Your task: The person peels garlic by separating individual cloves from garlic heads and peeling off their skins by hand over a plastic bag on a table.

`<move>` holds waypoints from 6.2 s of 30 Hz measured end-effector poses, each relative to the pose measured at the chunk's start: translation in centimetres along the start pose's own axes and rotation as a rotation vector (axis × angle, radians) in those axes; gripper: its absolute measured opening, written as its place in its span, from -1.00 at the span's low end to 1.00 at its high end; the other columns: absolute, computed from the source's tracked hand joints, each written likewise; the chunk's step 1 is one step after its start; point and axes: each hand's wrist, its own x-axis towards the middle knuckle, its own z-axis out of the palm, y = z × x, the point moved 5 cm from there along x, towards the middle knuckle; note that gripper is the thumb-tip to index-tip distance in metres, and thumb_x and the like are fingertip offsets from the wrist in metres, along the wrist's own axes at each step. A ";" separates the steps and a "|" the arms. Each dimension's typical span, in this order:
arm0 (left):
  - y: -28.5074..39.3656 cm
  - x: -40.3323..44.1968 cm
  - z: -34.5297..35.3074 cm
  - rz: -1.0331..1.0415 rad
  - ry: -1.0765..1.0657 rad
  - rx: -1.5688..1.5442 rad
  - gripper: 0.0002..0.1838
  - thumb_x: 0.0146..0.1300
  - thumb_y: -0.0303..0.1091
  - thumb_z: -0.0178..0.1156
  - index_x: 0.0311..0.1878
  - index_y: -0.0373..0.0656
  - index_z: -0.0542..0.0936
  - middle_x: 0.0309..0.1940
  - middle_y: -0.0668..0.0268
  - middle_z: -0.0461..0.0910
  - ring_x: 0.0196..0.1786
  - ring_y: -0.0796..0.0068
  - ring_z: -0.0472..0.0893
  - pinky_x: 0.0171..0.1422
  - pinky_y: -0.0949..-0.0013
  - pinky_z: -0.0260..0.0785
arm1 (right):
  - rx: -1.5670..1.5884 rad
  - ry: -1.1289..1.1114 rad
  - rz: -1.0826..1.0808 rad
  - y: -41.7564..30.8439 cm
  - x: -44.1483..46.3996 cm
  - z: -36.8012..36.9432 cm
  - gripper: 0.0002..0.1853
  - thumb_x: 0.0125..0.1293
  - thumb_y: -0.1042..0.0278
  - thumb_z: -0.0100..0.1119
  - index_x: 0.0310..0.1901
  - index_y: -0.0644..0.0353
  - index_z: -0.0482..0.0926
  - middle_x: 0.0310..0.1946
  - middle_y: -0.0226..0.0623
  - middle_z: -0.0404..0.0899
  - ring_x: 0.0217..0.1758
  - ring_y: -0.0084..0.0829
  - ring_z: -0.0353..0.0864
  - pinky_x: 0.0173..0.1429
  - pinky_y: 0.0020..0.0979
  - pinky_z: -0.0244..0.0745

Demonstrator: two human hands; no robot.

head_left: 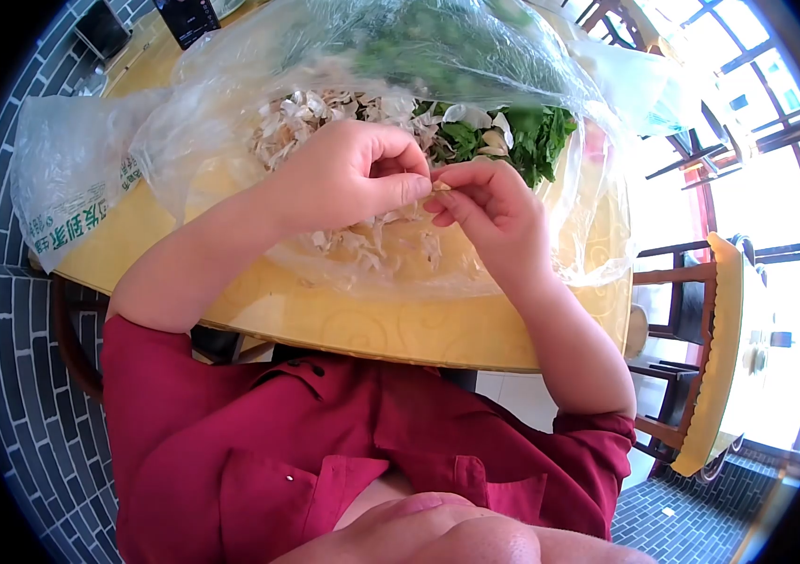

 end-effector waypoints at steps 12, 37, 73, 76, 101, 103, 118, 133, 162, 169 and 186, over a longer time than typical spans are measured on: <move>-0.5 0.0 0.3 -0.058 -0.016 0.040 -0.85 0.17 -0.44 0.27 -0.23 -0.31 0.60 -0.39 0.39 0.60 -0.36 0.72 0.49 -0.31 0.58 0.35 | -0.467 0.093 -0.465 -2.3 -0.3 0.0 -0.86 0.06 0.58 0.28 -0.31 0.20 0.59 -0.32 -0.28 0.61 -0.34 -0.32 0.61 -0.34 -0.43 0.52; -0.4 0.4 -1.3 0.070 0.182 0.099 -0.90 0.13 -0.55 0.04 -0.40 -0.24 0.56 -0.52 0.47 0.50 -0.50 0.76 0.36 -0.44 0.59 0.19 | 0.631 0.012 0.198 -0.3 0.4 -1.0 -0.90 0.32 0.56 0.08 -0.16 0.29 0.43 -0.21 -0.17 0.60 -0.29 -0.47 0.61 -0.25 -0.52 0.53; 0.3 -0.2 -0.1 0.056 0.080 -0.047 -0.89 0.15 -0.46 0.24 -0.27 -0.26 0.65 -0.49 0.45 0.57 -0.47 0.80 0.43 -0.42 0.62 0.27 | 0.545 -0.110 0.288 0.5 0.1 0.1 -0.88 0.32 0.55 0.09 -0.15 0.36 0.43 -0.27 -0.21 0.56 -0.24 -0.46 0.61 -0.18 -0.48 0.57; 0.3 -0.2 -0.1 0.046 0.089 -0.040 -0.88 0.14 -0.44 0.23 -0.27 -0.26 0.66 -0.52 0.43 0.58 -0.49 0.78 0.44 -0.43 0.60 0.29 | 0.544 -0.120 0.291 0.5 0.1 0.1 -0.87 0.31 0.56 0.09 -0.14 0.36 0.43 -0.26 -0.20 0.55 -0.23 -0.45 0.61 -0.17 -0.47 0.57; -0.3 0.1 -0.4 -0.083 0.032 -0.163 -0.82 0.12 -0.39 0.31 -0.26 -0.29 0.67 -0.44 0.38 0.64 -0.36 0.71 0.53 -0.24 0.57 0.39 | 0.519 -0.104 0.156 0.5 0.4 -0.2 -0.89 0.28 0.61 0.11 -0.17 0.30 0.46 -0.20 -0.24 0.56 -0.18 -0.47 0.60 -0.07 -0.47 0.53; -0.3 0.1 -0.4 -0.090 0.017 -0.163 -0.82 0.12 -0.40 0.33 -0.26 -0.29 0.65 -0.41 0.39 0.62 -0.35 0.71 0.53 -0.26 0.60 0.38 | 0.511 -0.105 0.149 0.5 0.4 -0.2 -0.89 0.28 0.61 0.12 -0.18 0.30 0.46 -0.20 -0.24 0.56 -0.18 -0.47 0.60 -0.07 -0.47 0.53; -0.2 0.0 -0.3 -0.088 -0.002 -0.137 -0.85 0.08 -0.45 0.24 -0.28 -0.30 0.65 -0.44 0.36 0.65 -0.39 0.70 0.54 -0.29 0.58 0.38 | 0.387 -0.146 0.080 0.0 0.3 -0.2 -0.90 0.24 0.63 0.15 -0.22 0.31 0.46 -0.21 -0.24 0.56 -0.19 -0.48 0.59 -0.06 -0.49 0.52; 2.5 -1.5 1.4 0.562 0.257 0.635 -0.88 0.04 -0.59 0.14 -0.33 -0.18 0.46 -0.49 0.25 0.47 -0.53 0.37 0.48 -0.48 0.40 0.29 | 0.644 -0.221 0.397 0.0 -0.3 1.2 -0.69 0.28 0.44 0.18 0.01 0.31 0.38 -0.22 -0.27 0.55 -0.17 -0.47 0.58 -0.08 -0.48 0.50; 1.0 0.2 -1.1 0.199 0.005 0.286 -0.70 0.36 -0.15 0.06 -0.28 -0.22 0.54 -0.53 0.38 0.45 -0.45 0.61 0.41 -0.36 0.49 0.26 | 0.452 -0.084 0.281 0.8 0.0 0.2 -0.84 0.29 0.43 0.17 -0.15 0.29 0.48 -0.36 -0.41 0.51 -0.30 -0.61 0.45 -0.19 -0.58 0.35; 0.8 -0.2 0.1 0.138 -0.259 0.155 -0.72 0.32 -0.15 0.15 -0.30 -0.22 0.52 -0.50 0.44 0.44 -0.44 0.68 0.36 -0.37 0.54 0.22 | 0.350 -0.192 0.293 -0.1 -0.5 0.7 -0.87 0.30 0.46 0.16 -0.20 0.31 0.45 -0.39 -0.34 0.54 -0.39 -0.59 0.49 -0.29 -0.53 0.42; 1.7 -0.6 1.0 0.399 -0.390 0.085 -0.64 0.25 -0.04 0.21 -0.38 -0.20 0.50 -0.56 0.37 0.41 -0.48 0.52 0.39 -0.40 0.43 0.23 | 0.773 -0.453 0.282 -0.4 -1.1 1.2 -0.89 0.32 0.43 0.13 -0.21 0.25 0.43 -0.34 -0.23 0.60 -0.34 -0.53 0.57 -0.32 -0.53 0.42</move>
